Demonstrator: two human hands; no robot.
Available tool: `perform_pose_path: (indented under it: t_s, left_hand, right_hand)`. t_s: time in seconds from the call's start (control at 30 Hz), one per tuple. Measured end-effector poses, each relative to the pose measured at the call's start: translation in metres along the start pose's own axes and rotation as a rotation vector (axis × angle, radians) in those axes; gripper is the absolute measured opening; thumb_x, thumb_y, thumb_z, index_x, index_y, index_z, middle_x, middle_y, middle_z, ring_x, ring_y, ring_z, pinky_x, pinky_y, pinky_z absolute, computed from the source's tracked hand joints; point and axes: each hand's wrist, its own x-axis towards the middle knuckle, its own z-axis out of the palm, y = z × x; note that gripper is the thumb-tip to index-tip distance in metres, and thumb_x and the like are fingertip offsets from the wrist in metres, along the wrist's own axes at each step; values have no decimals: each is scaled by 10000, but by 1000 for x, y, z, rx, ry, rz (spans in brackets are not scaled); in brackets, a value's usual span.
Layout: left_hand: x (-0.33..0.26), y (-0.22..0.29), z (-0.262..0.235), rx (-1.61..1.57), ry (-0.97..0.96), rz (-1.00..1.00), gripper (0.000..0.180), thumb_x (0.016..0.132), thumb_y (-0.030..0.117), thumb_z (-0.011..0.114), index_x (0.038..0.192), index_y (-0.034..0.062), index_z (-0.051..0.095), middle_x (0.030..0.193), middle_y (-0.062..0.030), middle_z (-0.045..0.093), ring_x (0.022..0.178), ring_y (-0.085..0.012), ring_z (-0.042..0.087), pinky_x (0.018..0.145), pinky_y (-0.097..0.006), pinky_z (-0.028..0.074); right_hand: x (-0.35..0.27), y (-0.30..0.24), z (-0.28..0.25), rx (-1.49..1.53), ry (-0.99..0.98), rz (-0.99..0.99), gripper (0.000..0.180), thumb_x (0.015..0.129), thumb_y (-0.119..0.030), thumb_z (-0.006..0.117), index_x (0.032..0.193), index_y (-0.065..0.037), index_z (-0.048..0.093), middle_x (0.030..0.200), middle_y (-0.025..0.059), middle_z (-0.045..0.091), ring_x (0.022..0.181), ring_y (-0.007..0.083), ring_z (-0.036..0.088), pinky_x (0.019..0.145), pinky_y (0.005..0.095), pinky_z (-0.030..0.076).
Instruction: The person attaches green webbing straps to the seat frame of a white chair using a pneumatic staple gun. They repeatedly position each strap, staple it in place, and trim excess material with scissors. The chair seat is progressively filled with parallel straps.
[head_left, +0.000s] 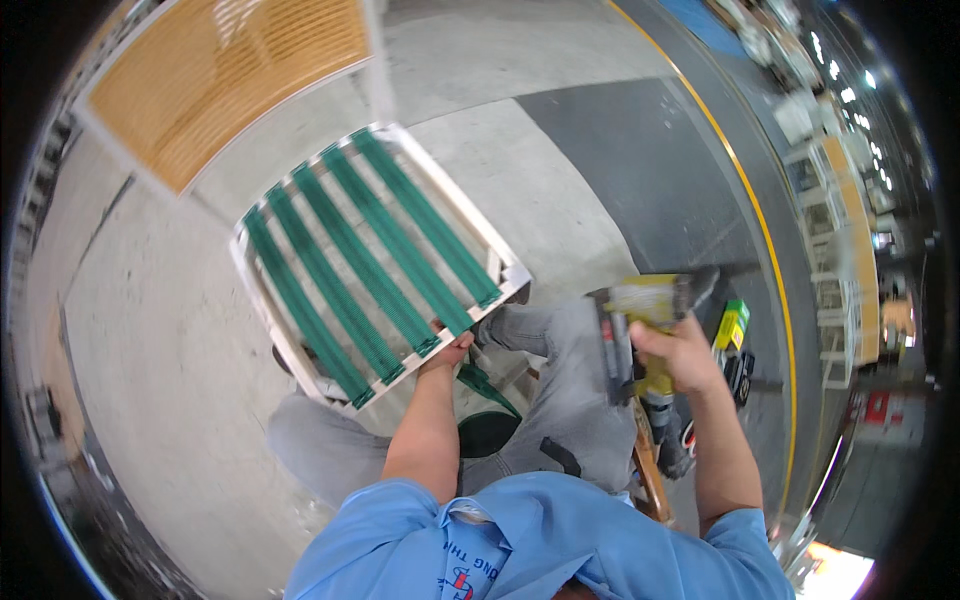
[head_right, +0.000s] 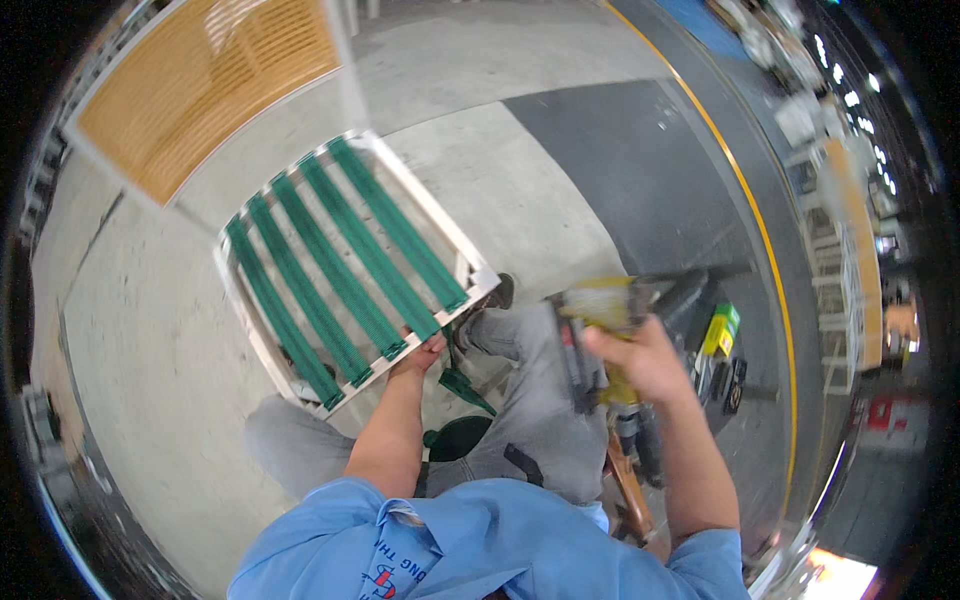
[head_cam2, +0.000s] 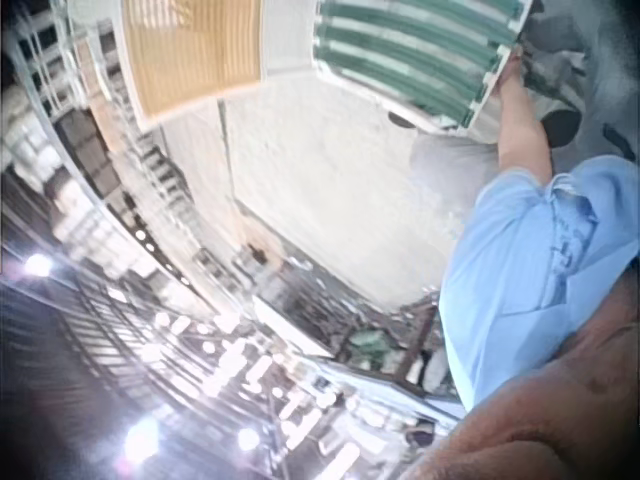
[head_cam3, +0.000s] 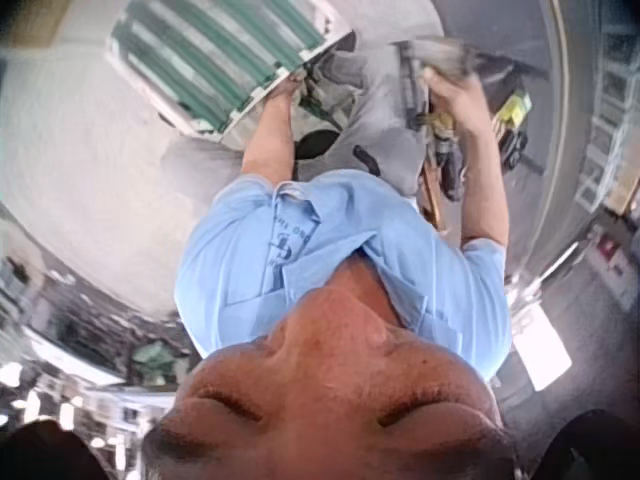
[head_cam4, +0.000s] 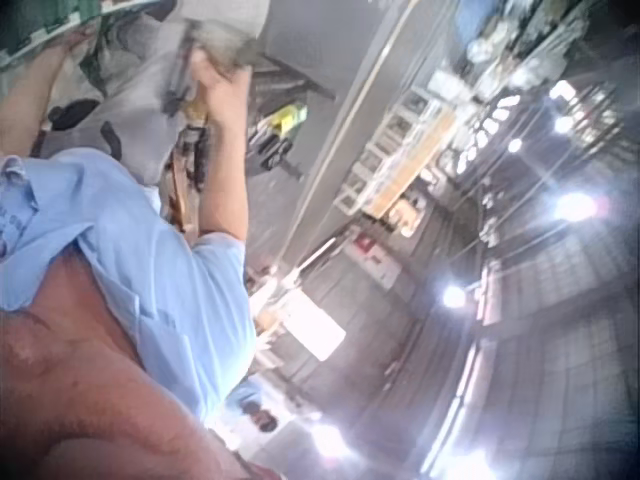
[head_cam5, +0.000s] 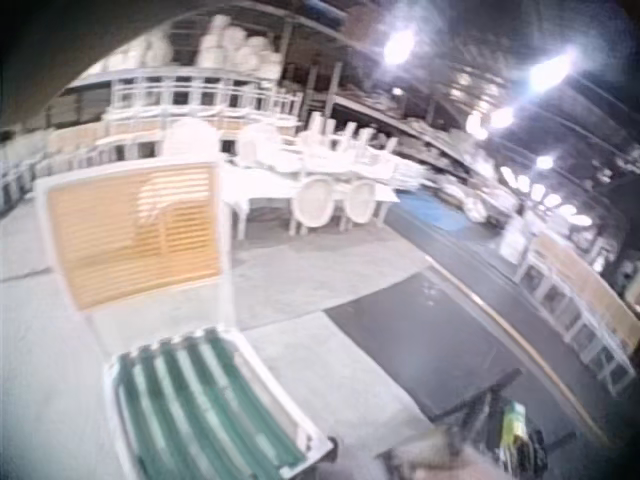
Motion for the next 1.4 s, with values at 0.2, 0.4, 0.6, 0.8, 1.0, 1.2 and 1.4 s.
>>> perform_pose_path:
  t_s: [0.2, 0.4, 0.6, 0.8, 1.0, 1.2, 1.4]
  left_hand:
    - [-2, -19, 11, 66, 255, 33, 527, 1001, 554, 476, 890, 69, 649, 679, -93, 597, 477, -224, 441, 432, -372, 335]
    - [-5, -11, 12, 12, 169, 58, 426, 1003, 455, 538, 1103, 45, 604, 827, -139, 671, 530, -255, 527, 422, -379, 374]
    - [-10, -6, 13, -34, 147, 69, 439, 1009, 481, 551, 1140, 64, 592, 931, -161, 714, 547, -264, 573, 393, -374, 381]
    - [-12, -7, 17, -101, 133, 69, 469, 982, 533, 589, 1052, 71, 629, 884, -153, 714, 542, -259, 574, 388, -371, 375]
    - [-13, -10, 12, -48, 138, 91, 437, 966, 519, 630, 994, 84, 655, 855, -137, 713, 545, -257, 576, 396, -383, 382]
    - [-12, -16, 9, -2, 197, 74, 548, 960, 563, 544, 962, 30, 671, 760, -150, 649, 532, -269, 525, 477, -423, 416]
    - [-17, -15, -6, 209, 205, -425, 452, 953, 426, 606, 1009, -14, 692, 787, -168, 681, 559, -285, 571, 550, -469, 486]
  right_hand:
    - [67, 13, 110, -267, -316, 151, 373, 947, -264, 779, 1156, 26, 674, 904, 69, 707, 726, 145, 666, 657, 310, 556]
    - [89, 26, 143, -405, -338, 188, 324, 966, -265, 762, 1087, 21, 667, 822, 49, 669, 578, 121, 597, 495, 283, 489]
    - [84, 25, 157, -494, -294, 157, 348, 968, -276, 756, 1097, 32, 660, 800, 50, 667, 578, 113, 605, 489, 284, 492]
    - [72, 24, 165, -533, -322, 169, 343, 971, -270, 749, 1124, 23, 654, 809, 48, 668, 576, 109, 600, 495, 284, 488]
    - [65, 21, 170, -454, -322, 154, 333, 973, -269, 744, 1116, 19, 657, 782, 37, 653, 573, 110, 593, 501, 285, 484]
    - [63, 22, 164, -437, -304, 194, 373, 951, -323, 765, 1133, -10, 675, 804, 42, 665, 586, 124, 621, 520, 296, 510]
    - [38, -6, 123, -256, -239, 37, 280, 977, -275, 737, 1031, -5, 686, 807, 27, 654, 599, 122, 614, 521, 291, 497]
